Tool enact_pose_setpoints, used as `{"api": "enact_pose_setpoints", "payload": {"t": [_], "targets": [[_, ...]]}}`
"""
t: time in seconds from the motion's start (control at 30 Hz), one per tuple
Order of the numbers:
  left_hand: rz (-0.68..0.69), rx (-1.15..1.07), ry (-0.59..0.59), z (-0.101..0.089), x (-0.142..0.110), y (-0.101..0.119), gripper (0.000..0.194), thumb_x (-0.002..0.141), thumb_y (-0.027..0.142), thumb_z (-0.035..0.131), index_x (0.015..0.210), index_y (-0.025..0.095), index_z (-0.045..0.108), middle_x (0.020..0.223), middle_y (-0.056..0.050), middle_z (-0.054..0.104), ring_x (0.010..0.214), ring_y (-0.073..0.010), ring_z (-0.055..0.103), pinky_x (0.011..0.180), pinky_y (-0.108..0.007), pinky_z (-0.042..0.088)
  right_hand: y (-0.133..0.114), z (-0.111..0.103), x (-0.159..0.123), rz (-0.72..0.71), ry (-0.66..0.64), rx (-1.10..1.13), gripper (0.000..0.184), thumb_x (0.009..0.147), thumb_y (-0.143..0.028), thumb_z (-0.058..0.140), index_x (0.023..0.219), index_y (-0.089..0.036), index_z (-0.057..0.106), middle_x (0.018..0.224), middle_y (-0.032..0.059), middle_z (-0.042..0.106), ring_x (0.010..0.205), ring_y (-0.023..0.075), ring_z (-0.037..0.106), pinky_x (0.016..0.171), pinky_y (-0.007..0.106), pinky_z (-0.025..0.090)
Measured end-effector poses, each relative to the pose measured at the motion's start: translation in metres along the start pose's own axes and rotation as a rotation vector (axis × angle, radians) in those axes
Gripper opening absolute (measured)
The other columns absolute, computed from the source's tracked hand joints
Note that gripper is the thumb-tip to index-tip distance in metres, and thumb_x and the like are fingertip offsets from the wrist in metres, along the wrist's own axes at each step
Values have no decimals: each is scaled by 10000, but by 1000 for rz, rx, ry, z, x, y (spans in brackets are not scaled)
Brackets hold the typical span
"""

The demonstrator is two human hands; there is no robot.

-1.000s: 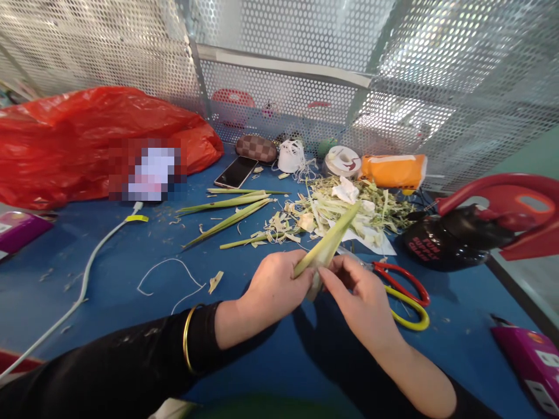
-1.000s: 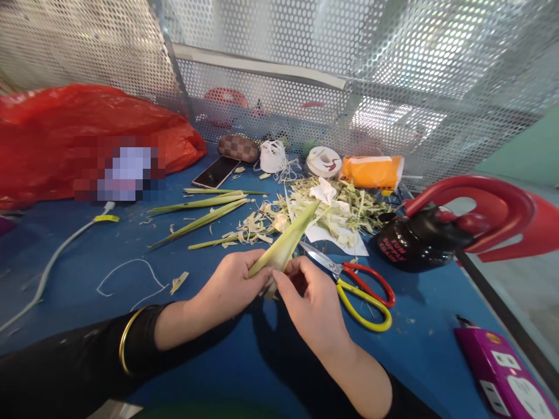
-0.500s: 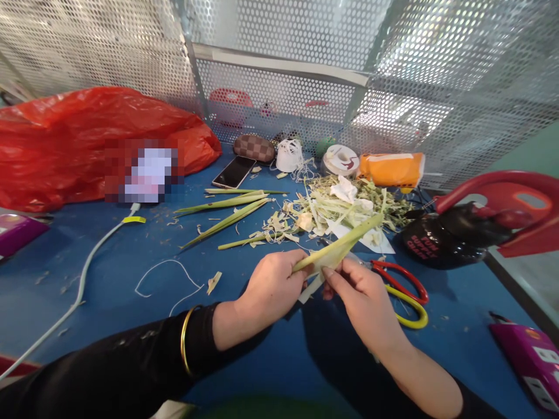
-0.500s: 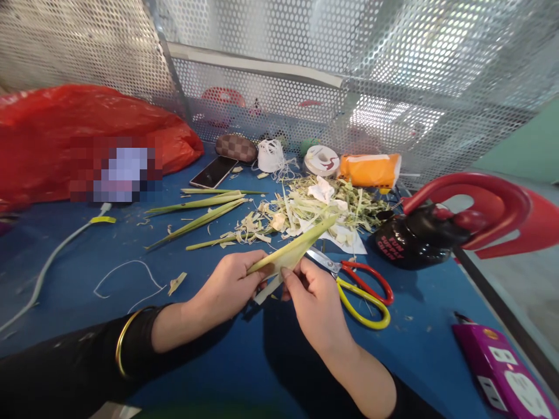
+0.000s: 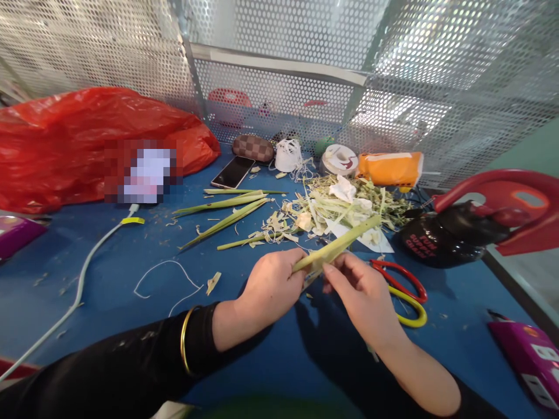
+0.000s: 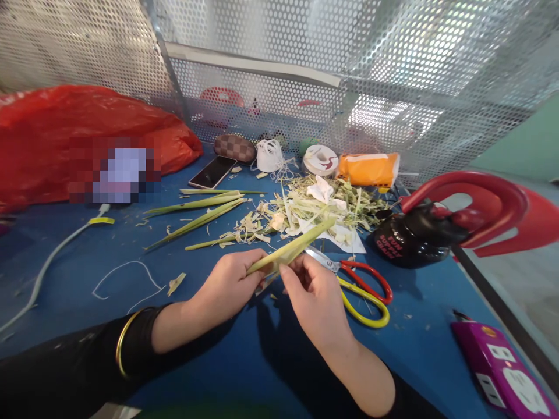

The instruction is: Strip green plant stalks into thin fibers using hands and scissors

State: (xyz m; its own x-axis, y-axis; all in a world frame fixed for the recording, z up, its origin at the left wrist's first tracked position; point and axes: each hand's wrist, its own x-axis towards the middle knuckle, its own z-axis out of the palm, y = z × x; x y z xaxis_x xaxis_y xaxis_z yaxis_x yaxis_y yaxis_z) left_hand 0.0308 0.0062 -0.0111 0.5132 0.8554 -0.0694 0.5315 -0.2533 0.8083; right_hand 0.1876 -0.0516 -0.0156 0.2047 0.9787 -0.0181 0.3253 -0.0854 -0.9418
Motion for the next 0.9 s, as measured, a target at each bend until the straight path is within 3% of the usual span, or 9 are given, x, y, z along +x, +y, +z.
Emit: {"api": "enact_pose_setpoints", "payload": {"t": [0.17,0.33,0.47,0.67,0.9], "targets": [[12,62,-6,1,-1,2,181,806,192,452,627,210,436,582,37,516,545,-119,453,528,-241,268,-2,-5,4,3,154,-37,232,826,-372,581,669,-206,539,568,-17,563,542,155,560,554,270,459],[-26,53,-67,1,3,-1,202,829,304,487,647,218,475,568,44,520,544,-128,472,503,-239,262,-2,-4,4,8,58,-11,198,844,-329,541,688,-207,543,594,-22,565,562,148,564,565,258,459],[9,101,-38,-1,3,0,200,840,330,496,677,217,468,588,45,530,542,-124,474,508,-235,263,2,0,2,4,-23,-20,187,867,-298,511,711,-206,554,615,-20,559,585,146,554,584,256,458],[109,170,18,-8,2,4,181,815,194,498,635,198,476,598,43,533,560,-105,472,532,-223,273,0,1,-1,-1,-43,15,196,871,-294,508,697,-205,533,623,-20,553,601,145,554,603,255,459],[138,133,76,-3,-1,3,176,775,134,519,612,187,479,592,51,521,563,-90,460,530,-212,278,0,0,1,40,70,39,159,841,-303,537,721,-200,556,635,-19,562,560,143,557,570,268,473]]}}
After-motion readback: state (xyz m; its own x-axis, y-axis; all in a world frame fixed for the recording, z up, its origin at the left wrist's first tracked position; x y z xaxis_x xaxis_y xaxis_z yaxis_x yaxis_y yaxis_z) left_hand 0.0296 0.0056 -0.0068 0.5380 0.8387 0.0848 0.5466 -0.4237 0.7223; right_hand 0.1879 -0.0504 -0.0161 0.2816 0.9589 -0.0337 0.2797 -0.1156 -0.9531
